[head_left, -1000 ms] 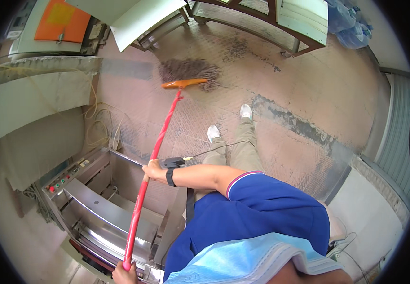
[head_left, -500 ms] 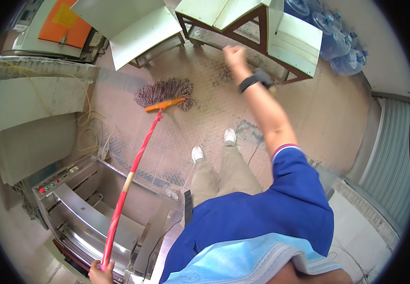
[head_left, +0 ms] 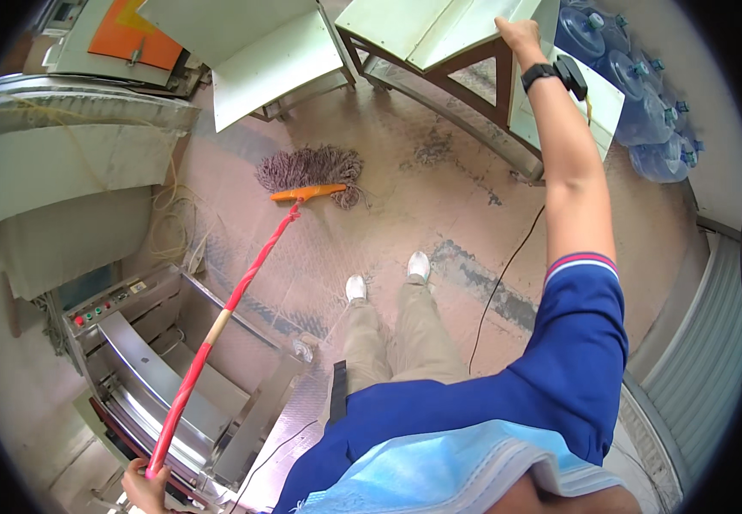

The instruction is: Mopping the floor in a workspace environment.

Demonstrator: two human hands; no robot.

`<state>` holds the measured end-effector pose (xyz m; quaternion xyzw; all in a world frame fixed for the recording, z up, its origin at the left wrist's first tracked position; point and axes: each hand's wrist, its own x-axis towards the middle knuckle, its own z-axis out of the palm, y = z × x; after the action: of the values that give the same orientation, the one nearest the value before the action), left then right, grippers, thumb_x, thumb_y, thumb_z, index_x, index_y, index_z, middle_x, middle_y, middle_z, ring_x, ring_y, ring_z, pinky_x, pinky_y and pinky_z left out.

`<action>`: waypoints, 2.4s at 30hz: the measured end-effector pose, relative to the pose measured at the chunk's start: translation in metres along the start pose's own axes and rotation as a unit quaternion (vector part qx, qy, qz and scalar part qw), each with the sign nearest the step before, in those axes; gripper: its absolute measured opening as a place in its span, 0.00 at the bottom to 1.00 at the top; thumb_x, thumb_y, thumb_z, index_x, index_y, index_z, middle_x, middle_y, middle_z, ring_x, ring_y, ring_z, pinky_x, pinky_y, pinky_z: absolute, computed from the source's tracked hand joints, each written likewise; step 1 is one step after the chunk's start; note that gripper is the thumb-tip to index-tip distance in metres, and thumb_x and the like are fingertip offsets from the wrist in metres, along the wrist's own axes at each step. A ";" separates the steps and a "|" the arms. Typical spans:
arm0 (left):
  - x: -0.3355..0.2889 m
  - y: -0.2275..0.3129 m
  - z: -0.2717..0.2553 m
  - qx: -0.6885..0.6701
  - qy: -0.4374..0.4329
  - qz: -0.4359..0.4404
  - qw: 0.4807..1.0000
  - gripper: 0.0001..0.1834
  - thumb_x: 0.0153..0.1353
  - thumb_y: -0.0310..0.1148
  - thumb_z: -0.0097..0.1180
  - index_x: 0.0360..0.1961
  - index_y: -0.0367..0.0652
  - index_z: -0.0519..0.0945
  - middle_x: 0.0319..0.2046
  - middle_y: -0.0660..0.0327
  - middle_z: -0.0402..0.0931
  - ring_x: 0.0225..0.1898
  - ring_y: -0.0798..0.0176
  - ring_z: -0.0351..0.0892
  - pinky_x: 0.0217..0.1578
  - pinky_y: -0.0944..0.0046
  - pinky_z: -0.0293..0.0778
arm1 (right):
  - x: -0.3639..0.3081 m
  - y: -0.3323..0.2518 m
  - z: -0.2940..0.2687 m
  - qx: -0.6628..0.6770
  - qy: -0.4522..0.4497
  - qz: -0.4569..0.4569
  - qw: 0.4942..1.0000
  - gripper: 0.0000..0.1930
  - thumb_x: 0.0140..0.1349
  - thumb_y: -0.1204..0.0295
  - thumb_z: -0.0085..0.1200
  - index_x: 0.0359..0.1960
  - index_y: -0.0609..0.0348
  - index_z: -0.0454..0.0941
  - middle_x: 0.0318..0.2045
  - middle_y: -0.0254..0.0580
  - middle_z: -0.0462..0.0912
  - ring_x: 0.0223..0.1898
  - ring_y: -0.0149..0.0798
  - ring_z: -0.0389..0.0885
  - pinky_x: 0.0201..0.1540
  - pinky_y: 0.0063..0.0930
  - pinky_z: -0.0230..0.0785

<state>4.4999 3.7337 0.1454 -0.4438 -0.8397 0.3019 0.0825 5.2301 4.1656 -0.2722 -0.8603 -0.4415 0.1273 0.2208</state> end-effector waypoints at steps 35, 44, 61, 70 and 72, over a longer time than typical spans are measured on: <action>0.060 -0.047 0.030 -0.079 -0.039 -0.047 0.995 0.21 0.24 0.35 0.69 0.24 0.37 0.77 0.16 0.52 0.75 0.20 0.55 0.76 0.25 0.60 0.70 | -0.323 0.304 -0.222 0.221 -0.117 0.103 0.963 0.32 0.51 0.70 0.54 0.57 0.64 0.57 0.50 0.44 0.68 0.50 0.35 0.66 0.51 0.26 0.59; 0.055 -0.042 0.040 -0.136 -0.087 -0.080 0.984 0.17 0.33 0.29 0.66 0.27 0.34 0.75 0.11 0.58 0.72 0.09 0.67 0.71 0.12 0.67 0.65 | -0.323 0.350 -0.273 -0.239 -0.022 0.034 0.970 0.35 0.45 0.60 0.60 0.52 0.66 0.62 0.47 0.60 0.70 0.50 0.52 0.69 0.51 0.35 0.61; 0.029 -0.056 0.079 -0.101 -0.105 -0.086 0.986 0.18 0.33 0.31 0.64 0.27 0.32 0.77 0.12 0.58 0.72 0.12 0.67 0.72 0.14 0.67 0.68 | -0.322 0.308 -0.258 -0.239 -0.009 0.042 0.970 0.26 0.42 0.58 0.61 0.44 0.54 0.72 0.35 0.50 0.78 0.39 0.51 0.76 0.39 0.36 0.67; 0.035 -0.077 0.102 -0.048 -0.109 -0.073 0.990 0.23 0.29 0.40 0.66 0.25 0.33 0.79 0.21 0.50 0.76 0.24 0.54 0.77 0.29 0.60 0.72 | -0.348 0.321 -0.251 -0.302 0.013 0.043 0.952 0.30 0.42 0.63 0.62 0.48 0.60 0.67 0.41 0.54 0.74 0.45 0.51 0.72 0.45 0.35 0.64; 0.037 -0.085 0.108 -0.034 -0.092 -0.074 0.992 0.23 0.28 0.40 0.67 0.24 0.32 0.79 0.20 0.49 0.76 0.24 0.53 0.77 0.29 0.59 0.71 | -0.348 0.298 -0.230 -0.341 0.024 0.051 0.938 0.31 0.42 0.64 0.63 0.48 0.62 0.66 0.43 0.53 0.73 0.47 0.50 0.70 0.47 0.35 0.63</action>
<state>4.3749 3.6797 0.1031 -0.3531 -0.8842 0.3055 0.0116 5.3337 3.6672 -0.2102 -0.9081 -0.4087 -0.0401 -0.0819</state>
